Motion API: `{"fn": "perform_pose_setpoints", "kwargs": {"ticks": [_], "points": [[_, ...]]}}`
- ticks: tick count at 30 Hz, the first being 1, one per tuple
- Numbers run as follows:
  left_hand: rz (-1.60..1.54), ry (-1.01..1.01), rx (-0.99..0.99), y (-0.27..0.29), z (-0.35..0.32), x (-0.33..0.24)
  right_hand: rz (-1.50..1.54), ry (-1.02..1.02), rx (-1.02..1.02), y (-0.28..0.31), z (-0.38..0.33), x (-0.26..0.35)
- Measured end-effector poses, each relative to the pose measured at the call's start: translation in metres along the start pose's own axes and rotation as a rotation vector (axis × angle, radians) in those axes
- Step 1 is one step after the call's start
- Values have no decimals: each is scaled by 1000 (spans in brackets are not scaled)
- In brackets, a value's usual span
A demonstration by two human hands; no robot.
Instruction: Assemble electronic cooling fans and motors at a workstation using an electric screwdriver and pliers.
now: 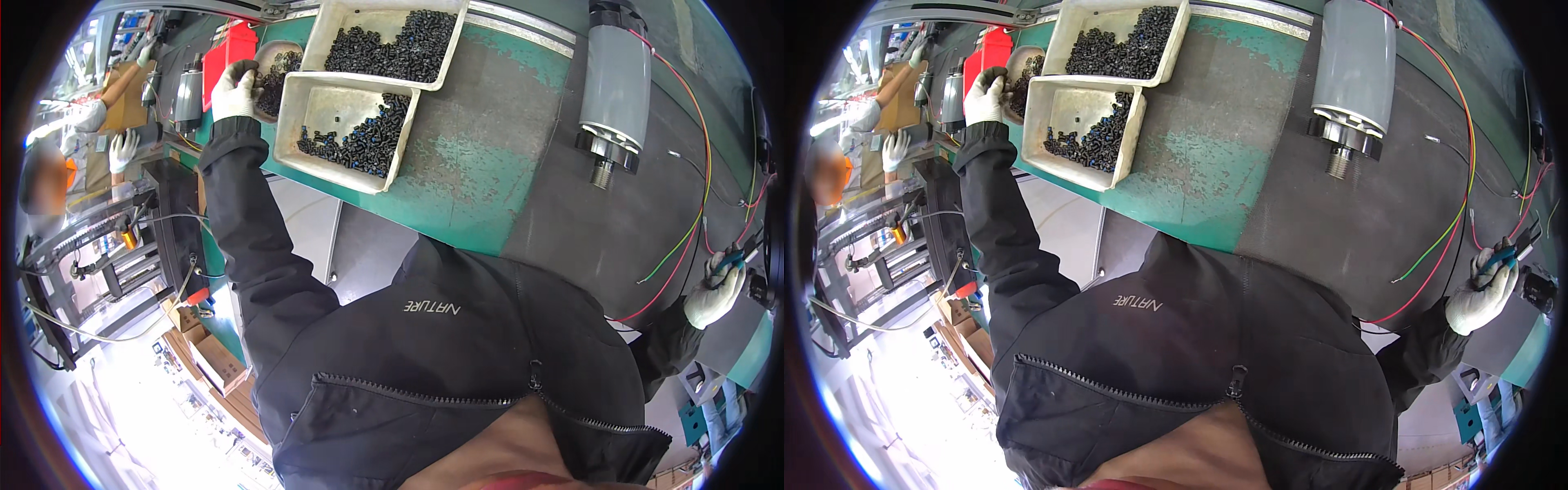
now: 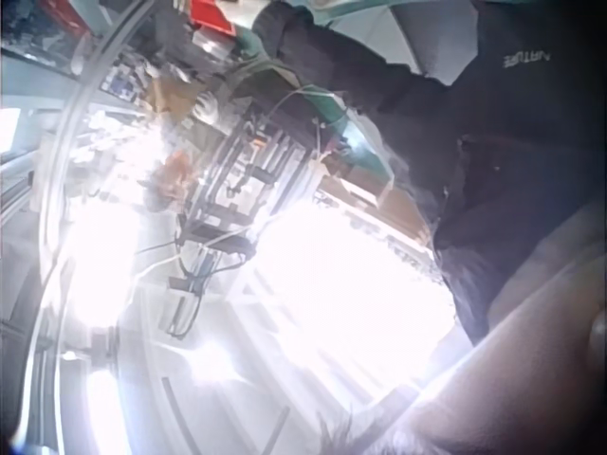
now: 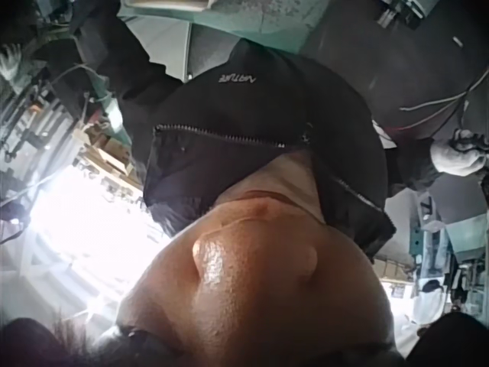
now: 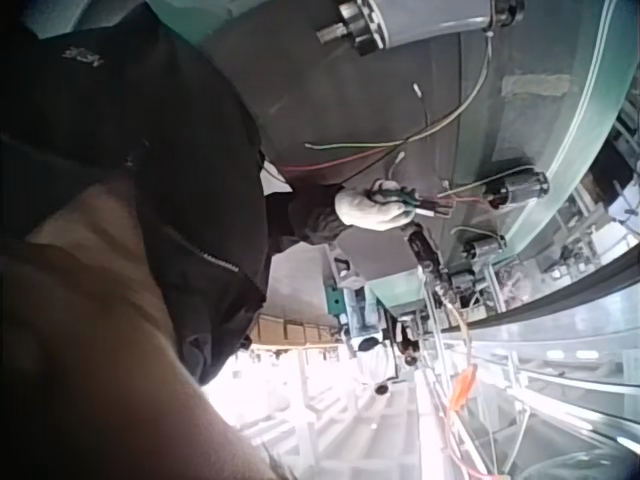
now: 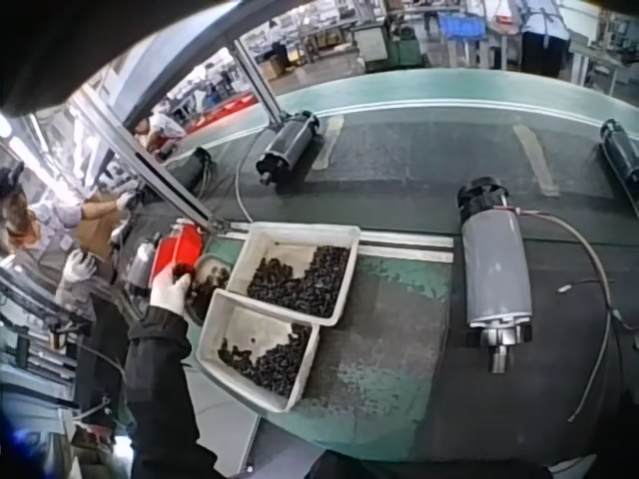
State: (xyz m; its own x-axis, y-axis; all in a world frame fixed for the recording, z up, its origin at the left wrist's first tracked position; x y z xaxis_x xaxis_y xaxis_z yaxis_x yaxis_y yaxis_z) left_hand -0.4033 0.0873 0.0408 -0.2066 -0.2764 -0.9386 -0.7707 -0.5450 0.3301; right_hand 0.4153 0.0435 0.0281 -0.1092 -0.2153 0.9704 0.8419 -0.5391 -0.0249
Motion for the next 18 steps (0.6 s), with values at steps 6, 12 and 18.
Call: {"fn": "perform_pose_setpoints", "kwargs": {"ticks": [6,12,18], "points": [[1313,-480,128,-27,-10,-47,12,17,22,-6,-1,6],[1874,-352,436,-62,-3,-62,37,20,78,-13,-4,10],[2194,-336,570,-60,5,-61,-9,11,2,-33,-15,23]]}}
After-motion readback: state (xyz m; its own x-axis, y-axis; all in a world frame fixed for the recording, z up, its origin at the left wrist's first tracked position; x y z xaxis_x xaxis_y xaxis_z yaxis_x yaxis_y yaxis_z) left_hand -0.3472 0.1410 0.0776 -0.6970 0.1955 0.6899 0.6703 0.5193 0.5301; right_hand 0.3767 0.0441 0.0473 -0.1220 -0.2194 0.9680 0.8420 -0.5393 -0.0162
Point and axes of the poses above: each hand's wrist, its own z-axis towards the middle knuckle, its own y-axis out of the back of the hand, x = y × z, the point moved 4 cm from there along z, towards the middle knuckle, and after that the axes turned 4 degrees about y, right-handed, at the moved point
